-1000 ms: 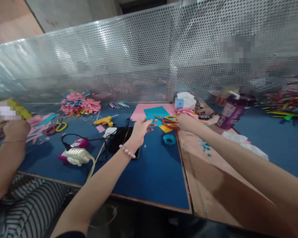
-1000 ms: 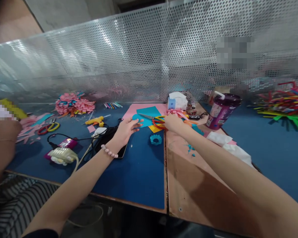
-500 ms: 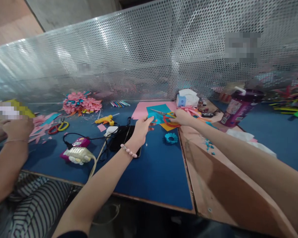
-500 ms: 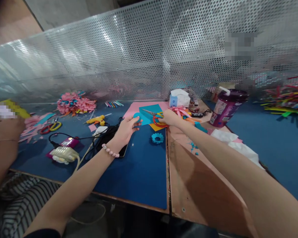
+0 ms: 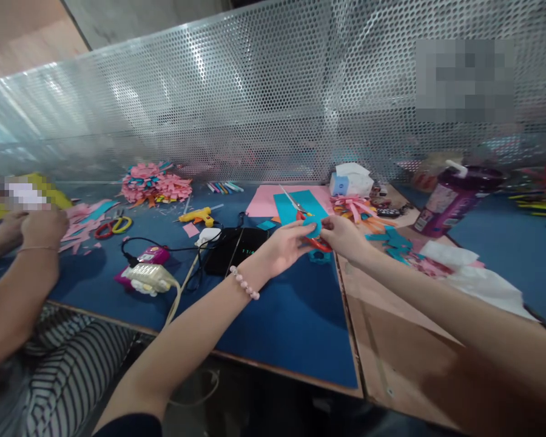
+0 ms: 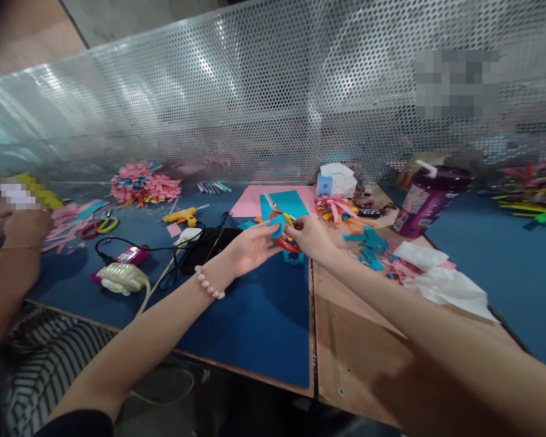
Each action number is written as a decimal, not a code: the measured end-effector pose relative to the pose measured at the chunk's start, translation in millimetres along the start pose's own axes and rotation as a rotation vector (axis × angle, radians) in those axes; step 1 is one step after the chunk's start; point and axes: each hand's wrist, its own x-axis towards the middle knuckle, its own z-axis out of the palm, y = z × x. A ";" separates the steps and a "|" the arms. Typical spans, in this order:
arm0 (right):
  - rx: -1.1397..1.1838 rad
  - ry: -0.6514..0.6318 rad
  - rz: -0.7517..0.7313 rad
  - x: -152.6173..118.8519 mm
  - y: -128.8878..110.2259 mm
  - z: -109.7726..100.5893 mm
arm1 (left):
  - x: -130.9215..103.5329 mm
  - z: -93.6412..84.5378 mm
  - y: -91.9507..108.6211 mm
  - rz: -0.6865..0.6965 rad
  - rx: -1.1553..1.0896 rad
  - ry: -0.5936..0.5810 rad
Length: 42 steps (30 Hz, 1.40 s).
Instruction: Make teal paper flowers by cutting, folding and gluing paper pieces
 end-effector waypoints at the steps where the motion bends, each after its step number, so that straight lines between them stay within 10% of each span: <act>1: 0.078 -0.003 0.010 -5.5 0.0 0.2 | -1.4 2.6 -1.0 -0.002 -0.020 -0.011; 20: 0.930 -0.078 0.129 -54.9 15.5 -41.1 | -23.5 11.3 18.8 0.142 0.188 -0.111; 26: 0.769 0.083 0.083 -59.3 7.4 -41.2 | -22.4 8.9 19.6 0.154 0.125 -0.106; 35: 0.715 -0.147 -0.155 -82.4 -26.1 -11.4 | -30.2 19.4 -2.2 0.175 0.250 -0.294; 42: 0.305 0.078 -0.304 -85.2 -22.7 -10.9 | -35.3 31.0 -9.0 0.125 0.176 -0.360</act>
